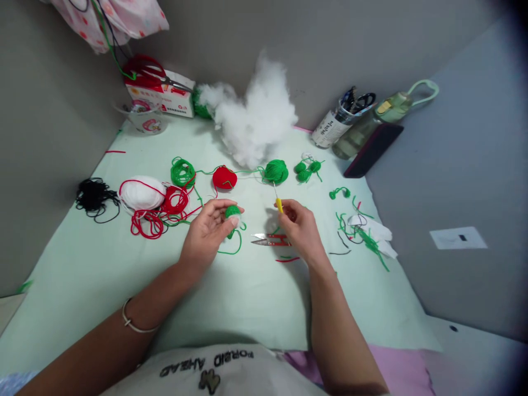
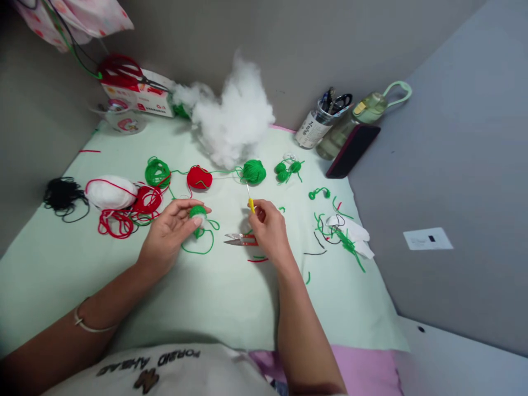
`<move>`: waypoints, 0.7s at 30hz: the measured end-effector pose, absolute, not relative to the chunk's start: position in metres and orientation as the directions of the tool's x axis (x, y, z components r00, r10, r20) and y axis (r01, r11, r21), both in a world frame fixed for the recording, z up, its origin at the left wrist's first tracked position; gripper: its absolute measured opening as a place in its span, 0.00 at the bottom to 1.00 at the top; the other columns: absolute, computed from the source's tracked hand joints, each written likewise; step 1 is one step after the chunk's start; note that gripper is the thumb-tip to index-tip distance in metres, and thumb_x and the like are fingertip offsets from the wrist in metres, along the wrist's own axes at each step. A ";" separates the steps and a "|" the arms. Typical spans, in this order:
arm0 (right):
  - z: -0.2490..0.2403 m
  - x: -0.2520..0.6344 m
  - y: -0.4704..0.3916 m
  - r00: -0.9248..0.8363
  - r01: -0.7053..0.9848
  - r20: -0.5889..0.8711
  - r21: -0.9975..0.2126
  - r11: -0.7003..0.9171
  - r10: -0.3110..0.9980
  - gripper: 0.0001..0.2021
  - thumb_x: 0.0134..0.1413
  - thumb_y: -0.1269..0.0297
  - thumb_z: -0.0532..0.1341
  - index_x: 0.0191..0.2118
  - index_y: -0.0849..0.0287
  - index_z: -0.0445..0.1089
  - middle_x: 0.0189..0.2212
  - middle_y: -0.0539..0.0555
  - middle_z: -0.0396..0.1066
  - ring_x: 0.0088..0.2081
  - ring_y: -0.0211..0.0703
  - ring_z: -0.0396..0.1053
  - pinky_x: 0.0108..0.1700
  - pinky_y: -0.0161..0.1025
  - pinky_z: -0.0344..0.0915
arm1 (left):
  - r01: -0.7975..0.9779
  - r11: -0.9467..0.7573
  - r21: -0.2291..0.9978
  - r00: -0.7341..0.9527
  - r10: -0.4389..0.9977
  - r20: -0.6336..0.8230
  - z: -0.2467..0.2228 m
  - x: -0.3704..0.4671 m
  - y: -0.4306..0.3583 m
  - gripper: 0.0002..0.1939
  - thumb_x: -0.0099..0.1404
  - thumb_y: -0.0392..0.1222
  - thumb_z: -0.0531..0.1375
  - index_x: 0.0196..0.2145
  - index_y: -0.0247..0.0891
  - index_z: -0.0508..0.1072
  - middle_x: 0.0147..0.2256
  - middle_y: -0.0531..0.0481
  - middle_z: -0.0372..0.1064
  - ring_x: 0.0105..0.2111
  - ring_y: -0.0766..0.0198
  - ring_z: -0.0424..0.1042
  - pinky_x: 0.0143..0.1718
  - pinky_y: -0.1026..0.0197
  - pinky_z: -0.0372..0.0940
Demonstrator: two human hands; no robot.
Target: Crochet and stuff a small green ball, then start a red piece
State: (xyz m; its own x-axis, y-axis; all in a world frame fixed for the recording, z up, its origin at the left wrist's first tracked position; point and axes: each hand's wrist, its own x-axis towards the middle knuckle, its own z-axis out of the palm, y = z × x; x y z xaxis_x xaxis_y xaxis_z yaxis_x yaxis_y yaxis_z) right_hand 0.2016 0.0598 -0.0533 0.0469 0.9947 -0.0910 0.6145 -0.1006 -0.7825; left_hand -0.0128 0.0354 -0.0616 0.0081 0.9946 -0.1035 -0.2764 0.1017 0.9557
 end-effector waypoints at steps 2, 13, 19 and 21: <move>-0.042 0.196 0.054 -0.037 0.363 -0.126 -0.926 -0.104 0.991 0.07 0.57 0.64 0.58 0.40 0.57 0.70 0.31 0.48 0.66 0.27 0.36 0.56 0.29 0.37 0.55 | -0.257 0.114 0.960 0.021 0.993 -0.113 -0.062 -0.013 0.035 0.15 0.61 0.43 0.70 0.45 0.39 0.75 0.43 0.44 0.79 0.38 0.62 0.74 0.37 0.62 0.68; -0.027 0.168 0.029 -0.472 0.093 -0.277 -0.960 -0.265 0.837 0.17 0.71 0.52 0.56 0.47 0.59 0.75 0.18 0.41 0.53 0.21 0.32 0.47 0.27 0.36 0.44 | -0.216 0.070 0.974 0.022 0.998 -0.066 -0.072 -0.016 0.037 0.19 0.64 0.45 0.68 0.50 0.38 0.72 0.50 0.41 0.78 0.49 0.58 0.76 0.52 0.56 0.69; -0.031 0.167 0.030 -0.506 0.048 -0.344 -0.927 -0.373 0.791 0.15 0.71 0.55 0.56 0.48 0.59 0.75 0.16 0.41 0.54 0.20 0.31 0.45 0.25 0.34 0.43 | -0.221 0.033 0.975 0.004 0.999 -0.033 -0.075 -0.019 0.040 0.18 0.64 0.44 0.68 0.50 0.38 0.71 0.50 0.41 0.78 0.49 0.59 0.76 0.51 0.58 0.70; -0.032 0.166 0.030 -0.510 0.008 -0.350 -0.916 -0.402 0.786 0.15 0.71 0.56 0.56 0.50 0.59 0.75 0.16 0.40 0.55 0.20 0.30 0.45 0.25 0.34 0.43 | -0.216 0.016 0.976 -0.002 1.000 -0.017 -0.077 -0.020 0.041 0.19 0.64 0.44 0.68 0.50 0.38 0.71 0.50 0.42 0.78 0.48 0.60 0.76 0.50 0.59 0.70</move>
State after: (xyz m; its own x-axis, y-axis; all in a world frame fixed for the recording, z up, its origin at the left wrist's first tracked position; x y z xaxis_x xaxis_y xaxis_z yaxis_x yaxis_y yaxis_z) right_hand 0.1663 0.0298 -0.0317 -0.5097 0.7861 -0.3497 0.0079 -0.4022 -0.9155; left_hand -0.0196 0.0412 -0.0766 -0.0022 0.9999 -0.0169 -0.2163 0.0160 0.9762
